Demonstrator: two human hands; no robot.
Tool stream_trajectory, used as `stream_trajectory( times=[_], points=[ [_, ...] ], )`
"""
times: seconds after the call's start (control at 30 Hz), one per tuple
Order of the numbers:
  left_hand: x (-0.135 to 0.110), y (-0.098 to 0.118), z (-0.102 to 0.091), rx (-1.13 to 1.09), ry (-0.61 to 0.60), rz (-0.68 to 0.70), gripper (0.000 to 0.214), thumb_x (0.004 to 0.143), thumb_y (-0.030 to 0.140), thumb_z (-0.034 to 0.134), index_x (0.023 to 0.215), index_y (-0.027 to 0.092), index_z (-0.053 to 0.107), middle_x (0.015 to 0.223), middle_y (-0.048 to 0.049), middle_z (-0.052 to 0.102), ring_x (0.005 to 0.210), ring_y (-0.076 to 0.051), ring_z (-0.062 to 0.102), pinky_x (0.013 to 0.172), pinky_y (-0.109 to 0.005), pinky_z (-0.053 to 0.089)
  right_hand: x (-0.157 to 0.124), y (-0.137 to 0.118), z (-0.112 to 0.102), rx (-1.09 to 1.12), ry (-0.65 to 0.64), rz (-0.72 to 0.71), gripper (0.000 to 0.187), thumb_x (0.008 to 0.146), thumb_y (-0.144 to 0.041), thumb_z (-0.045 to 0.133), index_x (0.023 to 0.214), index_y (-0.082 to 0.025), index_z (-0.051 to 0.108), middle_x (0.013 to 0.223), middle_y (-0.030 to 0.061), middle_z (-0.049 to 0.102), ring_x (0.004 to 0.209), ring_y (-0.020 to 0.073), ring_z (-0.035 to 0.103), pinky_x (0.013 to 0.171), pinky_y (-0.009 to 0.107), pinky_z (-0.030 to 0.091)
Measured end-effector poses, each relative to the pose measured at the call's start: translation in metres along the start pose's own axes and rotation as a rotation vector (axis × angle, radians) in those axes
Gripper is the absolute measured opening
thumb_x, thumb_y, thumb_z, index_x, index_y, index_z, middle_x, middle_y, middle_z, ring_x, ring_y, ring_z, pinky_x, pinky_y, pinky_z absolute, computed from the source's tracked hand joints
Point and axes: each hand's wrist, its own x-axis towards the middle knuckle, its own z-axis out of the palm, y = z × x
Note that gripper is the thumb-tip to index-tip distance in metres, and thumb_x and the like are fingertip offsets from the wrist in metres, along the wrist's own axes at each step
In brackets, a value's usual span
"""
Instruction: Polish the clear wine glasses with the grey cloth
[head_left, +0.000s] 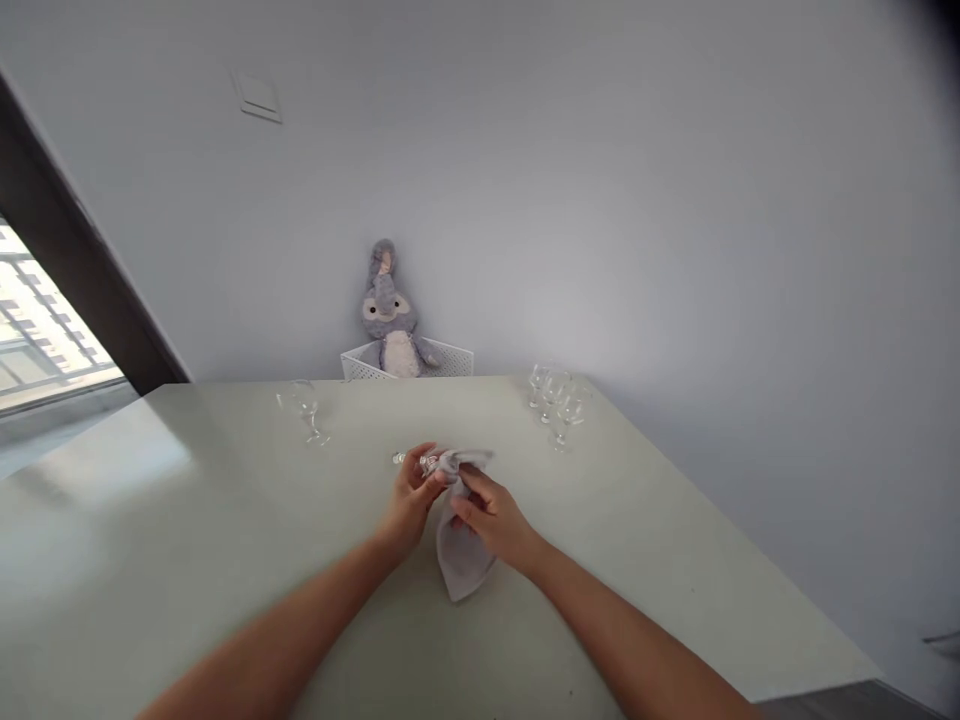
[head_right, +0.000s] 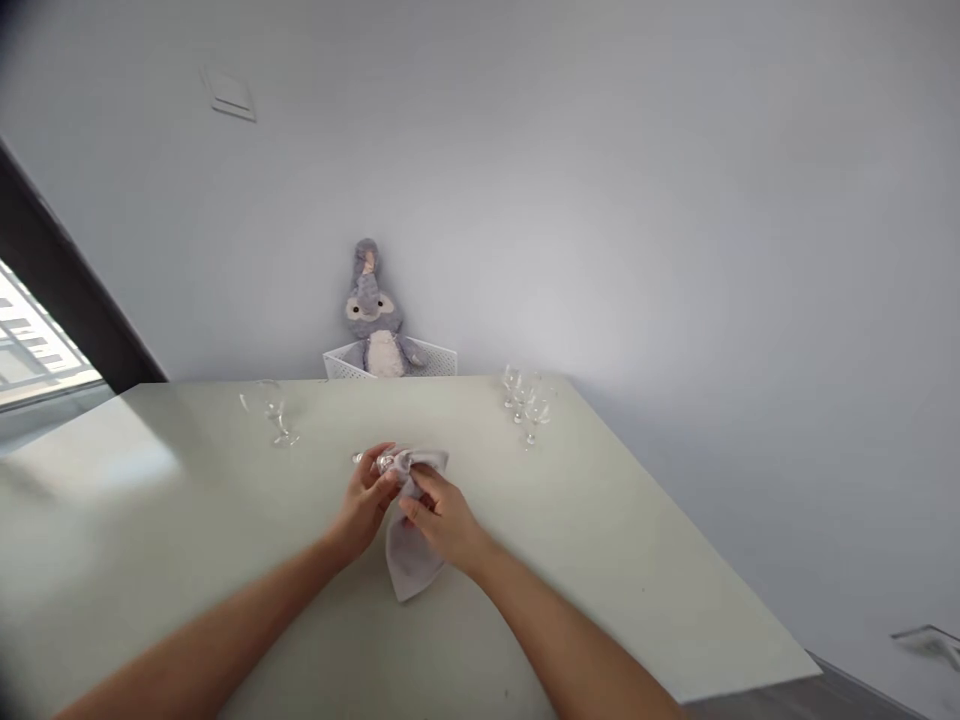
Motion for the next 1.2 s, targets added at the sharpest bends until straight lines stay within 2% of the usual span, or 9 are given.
stream_trajectory(
  times=[0.17,0.33,0.43,0.53,0.67,0.77,0.9,1.1,1.2],
  points=[
    [-0.004,-0.005,0.000,0.103,-0.105,-0.019,0.050,0.071,0.039,0.063,0.114,0.025,0.044,0.099,-0.0040,0.059,0.082,-0.017,0.058,0.067,-0.029,0.049,0.002,0.006,-0.001,-0.117,-0.010,0.013,0.012,0.074,-0.031,0.060,0.080,-0.022,0.065,0.064,-0.0008,0.060,0.058,0.0146,0.056,0.054,0.026,0.043],
    [0.001,-0.001,-0.007,0.207,-0.278,0.117,0.049,0.078,0.037,0.055,0.124,0.025,0.043,0.124,-0.0095,0.048,0.107,-0.023,0.049,0.089,-0.037,0.042,0.007,0.010,-0.013,0.452,-0.010,0.232,0.029,0.074,-0.044,0.058,0.085,-0.018,0.061,0.056,-0.0012,0.058,0.044,0.0120,0.053,0.042,0.023,0.041],
    [0.003,0.003,-0.010,0.313,-0.284,0.284,0.042,0.078,0.036,0.056,0.117,0.024,0.051,0.131,-0.0094,0.041,0.117,-0.025,0.041,0.093,-0.037,0.038,0.005,0.012,-0.012,0.596,-0.040,0.222,0.033,0.076,-0.044,0.057,0.094,-0.017,0.060,0.058,-0.0012,0.058,0.046,0.0108,0.051,0.044,0.023,0.042],
    [0.004,0.004,-0.013,0.369,-0.178,0.205,0.042,0.080,0.040,0.051,0.118,0.023,0.050,0.104,-0.0074,0.059,0.094,-0.021,0.055,0.081,-0.034,0.045,-0.001,0.011,-0.003,0.280,-0.089,0.133,0.039,0.074,-0.037,0.060,0.110,-0.023,0.056,0.074,0.0012,0.064,0.060,0.0148,0.058,0.053,0.026,0.047],
    [0.007,0.000,-0.017,0.410,-0.111,0.061,0.045,0.084,0.051,0.036,0.107,0.019,0.058,0.079,-0.0048,0.062,0.072,-0.017,0.057,0.065,-0.030,0.047,-0.005,0.008,0.005,-0.223,-0.023,-0.062,0.029,0.075,-0.035,0.058,0.103,-0.029,0.062,0.102,0.0039,0.063,0.093,0.0215,0.057,0.079,0.034,0.045],
    [0.006,-0.002,-0.015,0.415,-0.176,0.110,0.047,0.084,0.050,0.036,0.117,0.020,0.052,0.095,-0.0073,0.062,0.086,-0.020,0.058,0.076,-0.034,0.047,-0.002,0.007,0.001,0.053,-0.007,0.065,0.026,0.078,-0.040,0.054,0.097,-0.024,0.063,0.078,0.0033,0.065,0.068,0.0183,0.061,0.060,0.030,0.048],
    [0.002,0.001,-0.010,0.432,-0.249,0.287,0.047,0.077,0.040,0.055,0.122,0.026,0.047,0.126,-0.0083,0.047,0.108,-0.024,0.048,0.088,-0.036,0.042,0.003,0.006,-0.006,0.588,-0.045,0.232,0.035,0.079,-0.048,0.050,0.078,-0.016,0.062,0.052,-0.0006,0.056,0.041,0.0101,0.050,0.040,0.021,0.040],
    [0.005,0.001,-0.011,0.273,-0.172,-0.050,0.042,0.082,0.049,0.043,0.110,0.020,0.053,0.082,-0.0049,0.062,0.073,-0.018,0.058,0.065,-0.031,0.047,-0.003,0.003,0.003,0.210,-0.039,0.131,0.028,0.069,-0.039,0.066,0.093,-0.024,0.064,0.069,-0.0005,0.063,0.054,0.0136,0.058,0.051,0.025,0.046],
    [0.007,0.001,-0.012,0.248,-0.207,-0.147,0.045,0.085,0.051,0.033,0.108,0.019,0.054,0.085,-0.0064,0.062,0.071,-0.018,0.058,0.064,-0.031,0.047,-0.001,0.006,0.003,0.210,0.000,0.199,0.029,0.069,-0.041,0.066,0.092,-0.023,0.063,0.065,0.0003,0.063,0.049,0.0134,0.057,0.046,0.024,0.043]
  ],
)
